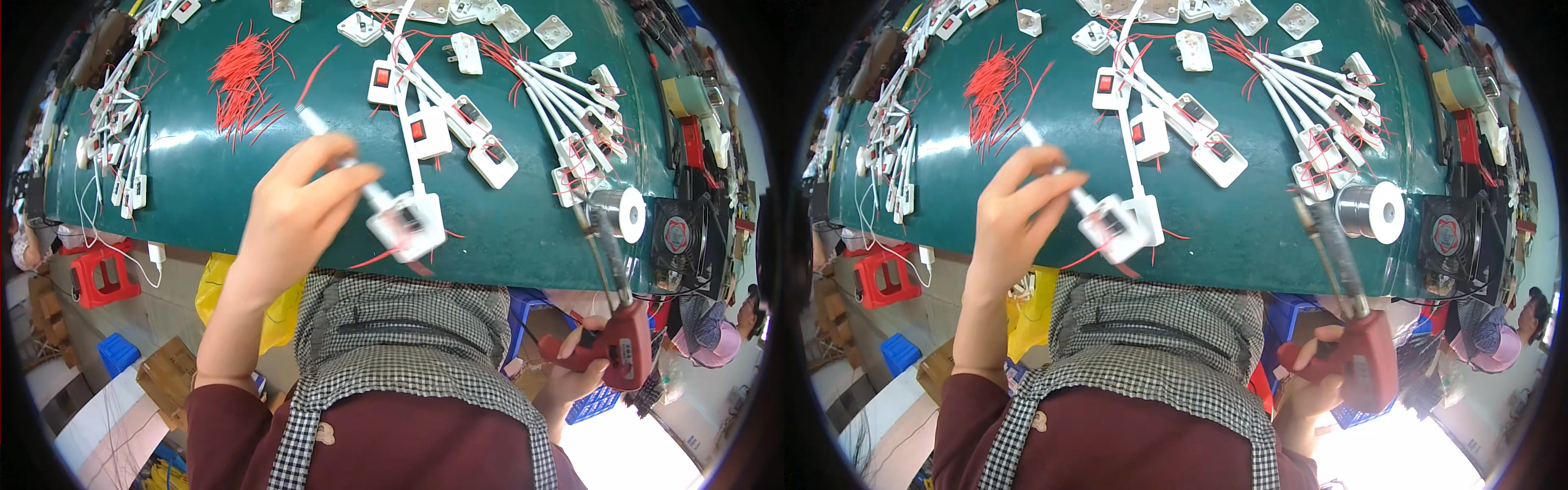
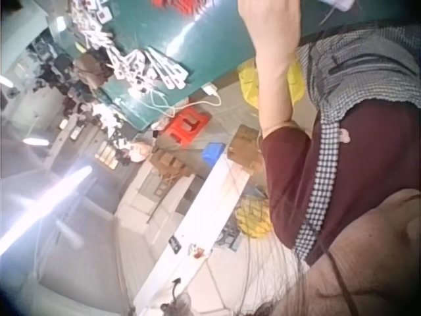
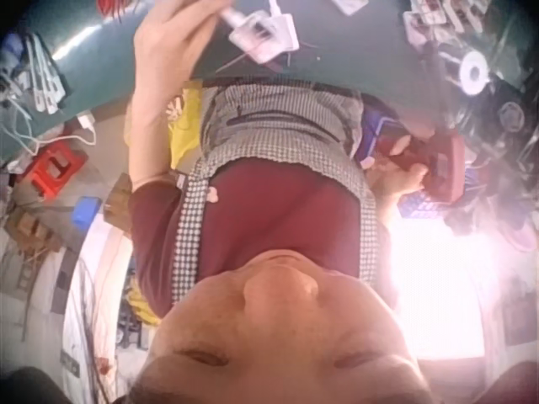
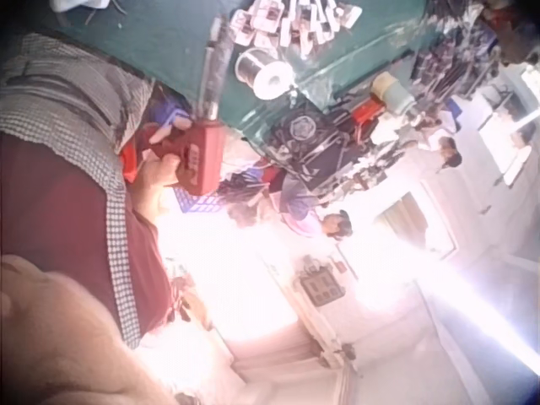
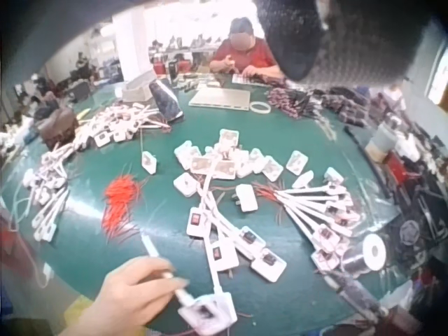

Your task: The person solders wires onto small electrical switch components at a workbench. This is done using a soldering iron and solder wire.

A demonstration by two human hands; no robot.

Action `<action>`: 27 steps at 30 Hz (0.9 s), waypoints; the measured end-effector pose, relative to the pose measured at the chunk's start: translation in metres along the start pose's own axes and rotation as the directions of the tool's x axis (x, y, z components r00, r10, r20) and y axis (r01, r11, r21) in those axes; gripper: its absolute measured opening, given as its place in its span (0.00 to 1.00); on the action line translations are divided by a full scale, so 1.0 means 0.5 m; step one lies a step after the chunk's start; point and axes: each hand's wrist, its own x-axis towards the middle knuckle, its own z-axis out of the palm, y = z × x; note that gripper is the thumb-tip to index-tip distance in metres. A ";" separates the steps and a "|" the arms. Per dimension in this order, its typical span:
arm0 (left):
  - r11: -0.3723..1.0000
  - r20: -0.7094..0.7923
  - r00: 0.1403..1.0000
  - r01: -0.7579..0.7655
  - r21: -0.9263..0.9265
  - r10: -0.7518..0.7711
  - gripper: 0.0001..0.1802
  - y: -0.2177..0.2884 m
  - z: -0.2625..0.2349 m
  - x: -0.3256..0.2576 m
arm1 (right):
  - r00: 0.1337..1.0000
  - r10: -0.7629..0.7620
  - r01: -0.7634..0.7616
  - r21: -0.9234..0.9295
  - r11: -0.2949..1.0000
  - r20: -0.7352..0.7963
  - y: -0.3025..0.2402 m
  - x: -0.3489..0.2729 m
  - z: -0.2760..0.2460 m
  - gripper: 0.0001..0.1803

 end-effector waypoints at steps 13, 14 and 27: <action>0.925 0.429 0.844 -0.377 0.049 0.321 0.21 0.019 0.026 0.020 | 0.985 -0.144 0.134 -0.099 0.986 -0.094 0.032 -0.007 -0.056 0.35; 0.935 0.261 0.911 -0.348 0.065 0.321 0.19 0.013 0.031 0.000 | 0.976 -0.219 0.212 -0.226 0.951 -0.005 0.034 -0.007 -0.052 0.36; 0.946 0.186 0.956 -0.172 -0.275 0.228 0.15 0.049 0.048 -0.066 | 0.998 -0.067 0.066 0.054 0.996 0.008 0.019 -0.013 -0.014 0.37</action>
